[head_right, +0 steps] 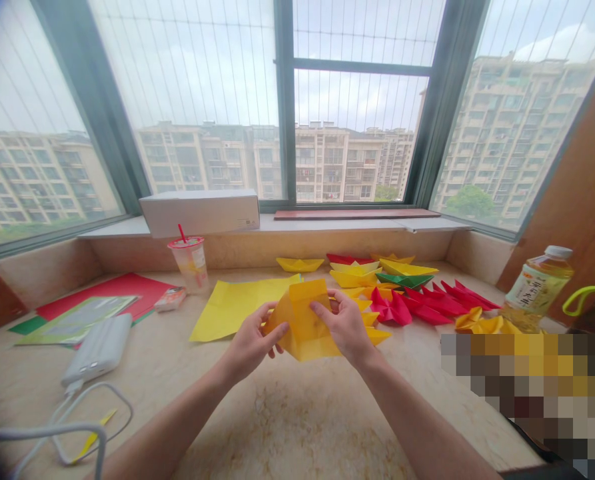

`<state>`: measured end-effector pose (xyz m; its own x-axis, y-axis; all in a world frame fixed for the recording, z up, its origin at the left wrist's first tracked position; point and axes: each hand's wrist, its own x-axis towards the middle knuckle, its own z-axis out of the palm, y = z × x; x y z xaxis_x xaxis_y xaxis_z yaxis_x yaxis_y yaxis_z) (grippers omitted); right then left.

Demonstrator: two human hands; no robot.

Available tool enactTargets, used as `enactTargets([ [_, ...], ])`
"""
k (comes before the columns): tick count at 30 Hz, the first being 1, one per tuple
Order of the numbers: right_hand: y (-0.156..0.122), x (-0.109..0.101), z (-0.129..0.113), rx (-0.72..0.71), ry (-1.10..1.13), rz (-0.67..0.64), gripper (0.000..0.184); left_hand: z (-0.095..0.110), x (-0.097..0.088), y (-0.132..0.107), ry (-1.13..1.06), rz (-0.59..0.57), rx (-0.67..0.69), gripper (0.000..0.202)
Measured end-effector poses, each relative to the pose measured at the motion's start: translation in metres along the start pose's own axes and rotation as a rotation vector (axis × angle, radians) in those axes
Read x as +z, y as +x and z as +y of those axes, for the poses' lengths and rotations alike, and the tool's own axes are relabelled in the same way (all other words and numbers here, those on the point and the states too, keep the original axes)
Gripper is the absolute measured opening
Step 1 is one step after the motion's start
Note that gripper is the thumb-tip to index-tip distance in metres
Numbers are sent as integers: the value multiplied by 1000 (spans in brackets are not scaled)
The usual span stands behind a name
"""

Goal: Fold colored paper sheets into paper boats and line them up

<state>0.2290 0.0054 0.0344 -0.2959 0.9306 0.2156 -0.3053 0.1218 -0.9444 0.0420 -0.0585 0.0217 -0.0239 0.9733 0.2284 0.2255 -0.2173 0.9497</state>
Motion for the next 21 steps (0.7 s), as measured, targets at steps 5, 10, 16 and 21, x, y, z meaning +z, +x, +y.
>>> enactTargets([
  [5,1,-2,1,5,-19,42,47,0,0,0,17,47,-3,57],
  [10,-1,-3,3,17,-28,33,44,3,-2,0,164,149,75,61],
  [16,-5,0,7,32,-24,-47,42,3,-1,0,224,96,203,59],
  [21,-3,-1,8,19,-5,-58,46,-3,-1,1,237,148,124,52],
])
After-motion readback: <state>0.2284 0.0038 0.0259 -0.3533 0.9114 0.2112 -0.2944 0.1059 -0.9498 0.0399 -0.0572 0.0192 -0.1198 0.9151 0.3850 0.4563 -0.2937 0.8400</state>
